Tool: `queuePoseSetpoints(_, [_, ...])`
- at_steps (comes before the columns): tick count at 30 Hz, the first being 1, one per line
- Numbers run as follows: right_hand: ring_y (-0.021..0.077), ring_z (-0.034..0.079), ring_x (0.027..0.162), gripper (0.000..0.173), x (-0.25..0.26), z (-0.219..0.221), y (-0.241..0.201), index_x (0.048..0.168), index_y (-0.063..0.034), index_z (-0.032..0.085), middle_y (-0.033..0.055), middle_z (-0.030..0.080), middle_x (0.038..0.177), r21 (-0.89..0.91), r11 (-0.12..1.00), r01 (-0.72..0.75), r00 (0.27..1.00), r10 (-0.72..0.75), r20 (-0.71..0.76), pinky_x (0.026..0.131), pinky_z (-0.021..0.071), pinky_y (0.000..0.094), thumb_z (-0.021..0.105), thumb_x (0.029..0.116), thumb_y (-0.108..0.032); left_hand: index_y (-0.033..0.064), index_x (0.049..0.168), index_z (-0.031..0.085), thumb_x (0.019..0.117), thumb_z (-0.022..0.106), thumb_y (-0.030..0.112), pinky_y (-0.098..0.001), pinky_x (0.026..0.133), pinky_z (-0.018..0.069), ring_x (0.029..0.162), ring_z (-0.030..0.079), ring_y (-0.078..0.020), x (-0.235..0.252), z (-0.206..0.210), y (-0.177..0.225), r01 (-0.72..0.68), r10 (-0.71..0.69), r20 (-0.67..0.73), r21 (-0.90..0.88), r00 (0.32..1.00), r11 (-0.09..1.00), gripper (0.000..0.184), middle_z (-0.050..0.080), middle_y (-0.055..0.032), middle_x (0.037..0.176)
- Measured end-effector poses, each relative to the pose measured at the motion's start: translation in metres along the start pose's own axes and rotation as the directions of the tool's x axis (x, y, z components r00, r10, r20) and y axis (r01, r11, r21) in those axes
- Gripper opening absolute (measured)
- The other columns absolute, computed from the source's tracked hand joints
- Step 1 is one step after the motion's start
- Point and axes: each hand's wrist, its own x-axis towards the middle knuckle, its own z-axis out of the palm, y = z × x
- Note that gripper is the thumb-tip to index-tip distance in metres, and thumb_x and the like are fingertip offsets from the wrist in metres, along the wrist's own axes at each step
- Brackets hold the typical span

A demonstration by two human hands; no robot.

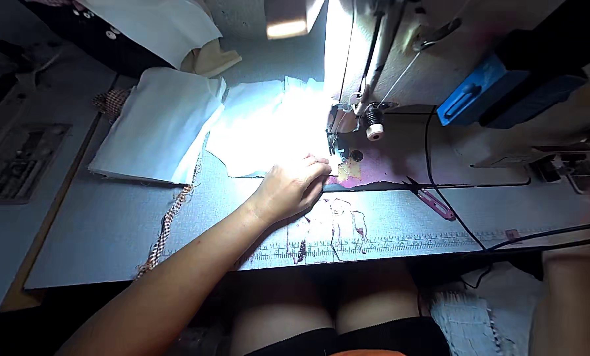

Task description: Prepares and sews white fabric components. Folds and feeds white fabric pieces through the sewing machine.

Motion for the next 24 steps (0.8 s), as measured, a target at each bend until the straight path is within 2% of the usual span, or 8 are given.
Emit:
queuePoseSetpoints(1, [0.0258,0.062,0.118,0.036,0.004,0.011,0.003,0.127,0.0136,0.059,0.0281,0.063,0.126,-0.102,0.994,0.033,0.993,-0.021,0.116,0.103,0.0492,0.0349,0.052,0.105,-0.014,0.0042,0.111,0.075,0.0979,0.052,0.014,-0.0367,0.092,0.0555,0.109,0.07,-0.0237,0.001,0.0,0.0,0.001,-0.001,-0.003,-0.007,1.0,1.0,0.028,0.073,-0.0108,0.121])
queuePoseSetpoints(3, [0.0422,0.047,0.14,0.048,0.006,0.03,0.007,0.146,0.001,0.053,0.0293,0.05,0.148,-0.246,0.947,0.206,0.945,-0.128,0.299,0.117,0.0355,0.0549,0.05,0.1046,-0.023,0.0038,0.11,0.075,0.0968,0.052,0.013,-0.0369,0.089,0.0562,0.107,0.07,-0.0238,0.001,0.0,0.002,-0.004,0.004,0.002,0.012,1.0,1.0,0.028,0.073,-0.0112,0.121])
queuePoseSetpoints(4, [0.0449,0.04,0.146,0.054,0.004,0.039,0.009,0.153,-0.005,0.046,0.0272,0.043,0.156,-0.293,0.922,0.252,0.931,-0.15,0.332,0.118,0.0306,0.0611,0.049,0.104,-0.028,0.0037,0.111,0.075,0.096,0.053,0.014,-0.0367,0.089,0.0565,0.108,0.07,-0.0236,0.001,-0.001,0.004,-0.003,0.003,0.01,0.032,1.0,0.999,0.029,0.073,-0.0111,0.121])
queuePoseSetpoints(6, [0.0461,0.031,0.15,0.061,0.0,0.05,0.013,0.16,-0.0109,0.037,0.0244,0.034,0.163,-0.33,0.908,0.258,0.932,-0.144,0.332,0.117,0.0252,0.067,0.048,0.103,-0.031,0.0036,0.112,0.075,0.0945,0.053,0.014,-0.0363,0.091,0.0566,0.11,0.07,-0.0231,0.0,-0.001,0.005,0.0,-0.001,0.016,0.054,1.0,0.999,0.03,0.073,-0.0107,0.122])
queuePoseSetpoints(9, [0.0448,0.026,0.153,0.062,-0.002,0.053,0.013,0.16,-0.0119,0.035,0.0236,0.033,0.164,-0.336,0.919,0.208,0.958,-0.122,0.258,0.12,0.0192,0.067,0.048,0.104,-0.034,0.0036,0.117,0.074,0.0961,0.053,0.013,-0.0349,0.094,0.0559,0.111,0.07,-0.0214,0.001,0.0,0.003,0.001,-0.001,0.004,0.039,1.0,0.999,0.031,0.073,-0.0096,0.122])
queuePoseSetpoints(12, [0.0407,0.021,0.156,0.067,-0.002,0.053,0.013,0.163,-0.0066,0.026,0.0232,0.025,0.167,-0.303,0.934,0.188,0.954,-0.099,0.284,0.124,0.0155,0.0623,0.046,0.1044,-0.032,0.0034,0.118,0.075,0.0965,0.053,0.013,-0.0353,0.094,0.0551,0.111,0.07,-0.0221,0.0,0.0,0.002,-0.014,0.014,0.015,0.035,1.0,0.999,0.032,0.073,-0.0106,0.122])
queuePoseSetpoints(16, [0.0367,0.02,0.157,0.067,-0.002,0.053,0.016,0.163,-0.0069,0.026,0.0207,0.024,0.168,-0.279,0.942,0.185,0.951,-0.099,0.294,0.125,0.0154,0.0603,0.047,0.1037,-0.031,0.0033,0.118,0.074,0.0957,0.053,0.014,-0.0379,0.096,0.0553,0.112,0.07,-0.0246,0.001,0.001,0.004,-0.021,0.018,0.034,0.085,0.999,0.996,0.032,0.073,-0.0117,0.123])
queuePoseSetpoints(24, [0.0392,0.023,0.156,0.069,-0.004,0.054,0.015,0.162,-0.0066,0.029,0.0226,0.027,0.166,-0.26,0.945,0.197,0.951,-0.119,0.285,0.124,0.018,0.0598,0.05,0.1016,-0.033,0.0026,0.119,0.073,0.0976,0.053,0.015,-0.0373,0.096,0.0549,0.111,0.069,-0.0243,0.002,0.0,0.005,-0.014,0.009,0.048,0.096,0.999,0.995,0.032,0.072,-0.0107,0.124])
